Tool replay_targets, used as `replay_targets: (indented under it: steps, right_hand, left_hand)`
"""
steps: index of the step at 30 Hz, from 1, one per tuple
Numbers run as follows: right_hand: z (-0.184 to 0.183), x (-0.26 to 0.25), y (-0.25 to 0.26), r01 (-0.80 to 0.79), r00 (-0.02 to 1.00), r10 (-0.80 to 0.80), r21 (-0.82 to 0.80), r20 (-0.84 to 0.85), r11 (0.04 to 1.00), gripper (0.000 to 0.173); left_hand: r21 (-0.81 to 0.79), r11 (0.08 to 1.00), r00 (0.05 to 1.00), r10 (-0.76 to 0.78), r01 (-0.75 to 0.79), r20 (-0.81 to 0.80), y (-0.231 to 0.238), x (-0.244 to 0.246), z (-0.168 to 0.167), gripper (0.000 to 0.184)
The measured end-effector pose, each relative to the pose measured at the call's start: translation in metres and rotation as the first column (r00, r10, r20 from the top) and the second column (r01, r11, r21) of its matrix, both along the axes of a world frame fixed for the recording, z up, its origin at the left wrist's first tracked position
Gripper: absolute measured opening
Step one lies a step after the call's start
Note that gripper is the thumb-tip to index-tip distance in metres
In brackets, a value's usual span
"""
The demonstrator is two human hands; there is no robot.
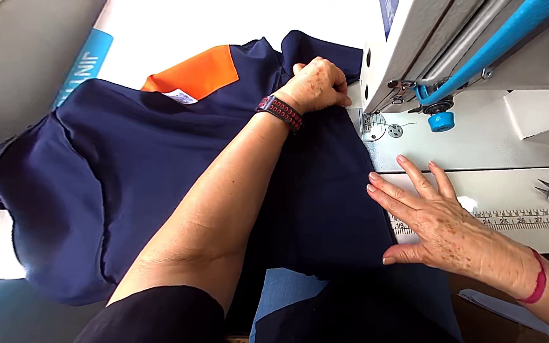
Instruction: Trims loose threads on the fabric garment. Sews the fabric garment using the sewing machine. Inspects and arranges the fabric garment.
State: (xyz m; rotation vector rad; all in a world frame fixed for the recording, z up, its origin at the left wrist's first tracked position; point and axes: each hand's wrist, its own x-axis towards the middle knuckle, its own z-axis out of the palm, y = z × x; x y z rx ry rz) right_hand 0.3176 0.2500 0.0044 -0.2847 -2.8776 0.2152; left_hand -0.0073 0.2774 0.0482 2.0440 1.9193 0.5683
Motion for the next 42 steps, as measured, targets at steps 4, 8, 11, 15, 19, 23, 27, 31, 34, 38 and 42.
replay_targets:
  steps: [4, 8, 11, 15, 19, 23, 27, 31, 34, 38, 42]
  right_hand:
    - [-0.004, 0.003, -0.006, 0.058, 0.998, -0.058, 0.011, -0.029, 0.998, 0.095]
    - [-0.006, 0.003, -0.006, 0.076, 0.996, -0.076, 0.008, -0.038, 0.997, 0.097]
    - [-0.007, 0.003, -0.009, 0.097, 0.995, -0.097, -0.001, -0.033, 0.995, 0.096]
    - [-0.005, 0.001, -0.013, 0.125, 0.992, -0.125, -0.003, 0.006, 0.992, 0.095]
    - [-0.002, -0.005, -0.015, 0.139, 0.990, -0.139, -0.003, 0.031, 0.990, 0.096]
    - [-0.002, -0.008, -0.014, 0.147, 0.989, -0.147, 0.008, 0.031, 0.989, 0.096]
    - [-0.004, -0.008, -0.014, 0.141, 0.990, -0.141, 0.000, 0.022, 0.990, 0.096]
    - [-0.001, -0.008, -0.016, 0.145, 0.989, -0.144, -0.012, 0.036, 0.989, 0.095]
    - [0.002, -0.010, -0.017, 0.145, 0.989, -0.145, -0.017, 0.032, 0.989, 0.095]
    - [0.002, -0.011, -0.015, 0.134, 0.991, -0.133, -0.045, 0.027, 0.990, 0.097]
    - [0.001, -0.012, -0.013, 0.117, 0.993, -0.116, -0.061, 0.017, 0.991, 0.096]
  left_hand:
    - [0.116, 0.992, 0.999, -0.041, 0.041, -0.002, 0.005, 0.020, -0.005, 0.024]
    - [0.202, 0.977, 0.997, -0.078, 0.072, 0.025, 0.007, 0.026, -0.005, 0.020]
    - [0.250, 0.960, 0.992, -0.128, 0.124, 0.002, 0.012, 0.025, -0.008, 0.022]
    - [0.468, 0.844, 0.962, -0.267, 0.263, -0.059, 0.077, -0.010, -0.076, 0.024]
    - [0.385, 0.867, 0.946, -0.318, 0.317, -0.061, 0.089, -0.016, -0.075, 0.022]
    - [0.391, 0.856, 0.938, -0.339, 0.337, -0.066, 0.093, -0.018, -0.074, 0.024]
    - [0.358, 0.869, 0.938, -0.337, 0.342, -0.079, 0.097, -0.021, -0.076, 0.028]
    - [0.444, 0.845, 0.955, -0.267, 0.298, -0.133, 0.081, -0.014, -0.070, 0.024]
    - [0.265, 0.955, 0.975, -0.079, 0.133, -0.207, 0.009, 0.012, -0.003, 0.028]
    - [0.434, 0.890, 0.965, -0.027, 0.142, -0.260, -0.068, 0.039, -0.011, 0.029]
    - [0.280, 0.942, 0.966, -0.123, 0.186, -0.227, -0.124, 0.075, -0.050, 0.054]
